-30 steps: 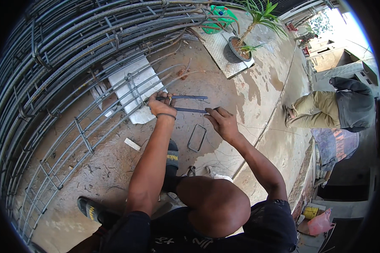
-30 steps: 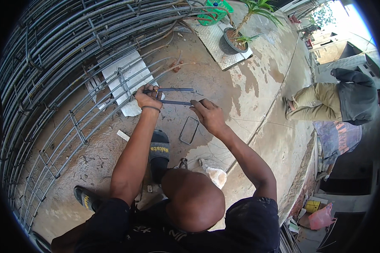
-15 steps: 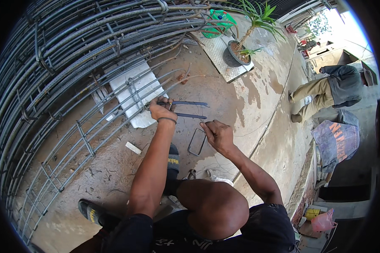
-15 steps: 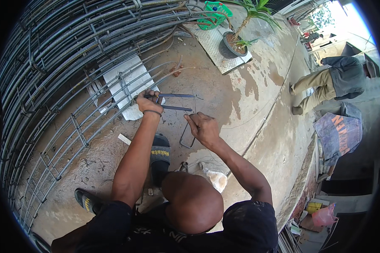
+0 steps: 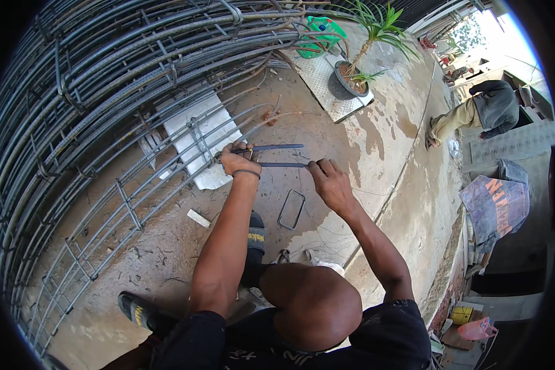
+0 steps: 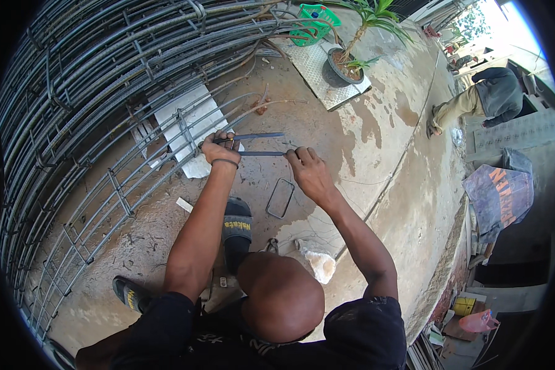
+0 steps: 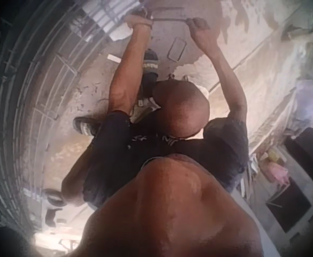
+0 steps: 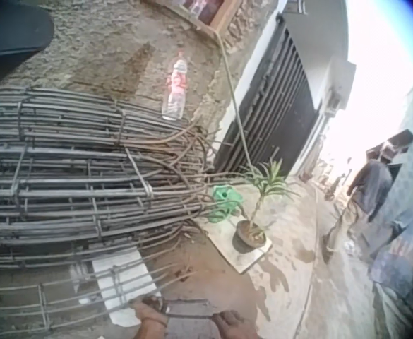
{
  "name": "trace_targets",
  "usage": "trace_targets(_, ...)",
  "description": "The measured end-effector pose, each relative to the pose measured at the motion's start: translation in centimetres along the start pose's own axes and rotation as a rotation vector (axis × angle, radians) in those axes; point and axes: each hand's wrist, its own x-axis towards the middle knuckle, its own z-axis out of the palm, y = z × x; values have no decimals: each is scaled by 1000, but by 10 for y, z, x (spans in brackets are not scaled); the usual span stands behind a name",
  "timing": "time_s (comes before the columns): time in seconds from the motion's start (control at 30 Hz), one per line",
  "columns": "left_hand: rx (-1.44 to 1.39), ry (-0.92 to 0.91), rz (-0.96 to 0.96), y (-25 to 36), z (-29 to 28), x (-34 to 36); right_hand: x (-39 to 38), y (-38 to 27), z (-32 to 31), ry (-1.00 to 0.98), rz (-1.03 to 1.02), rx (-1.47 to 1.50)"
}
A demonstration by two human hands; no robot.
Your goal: The person secures rebar segments together by hand and with pliers, using thin metal wire to tie the intersections of a rebar cage structure.
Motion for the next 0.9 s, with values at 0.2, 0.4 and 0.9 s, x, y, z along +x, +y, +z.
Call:
trace_targets(0.2, 56, -17, -9, 1, -8, -3, 37, 32, -11, -27, 285, 195)
trace_targets(0.4, -23, -119, -103, 9, -2, -4, 61, 83, 22, -185, 194, 284)
trace_targets(0.9, -24, -77, -45, 6, -5, -4, 60, -23, -14, -269, -17, 61)
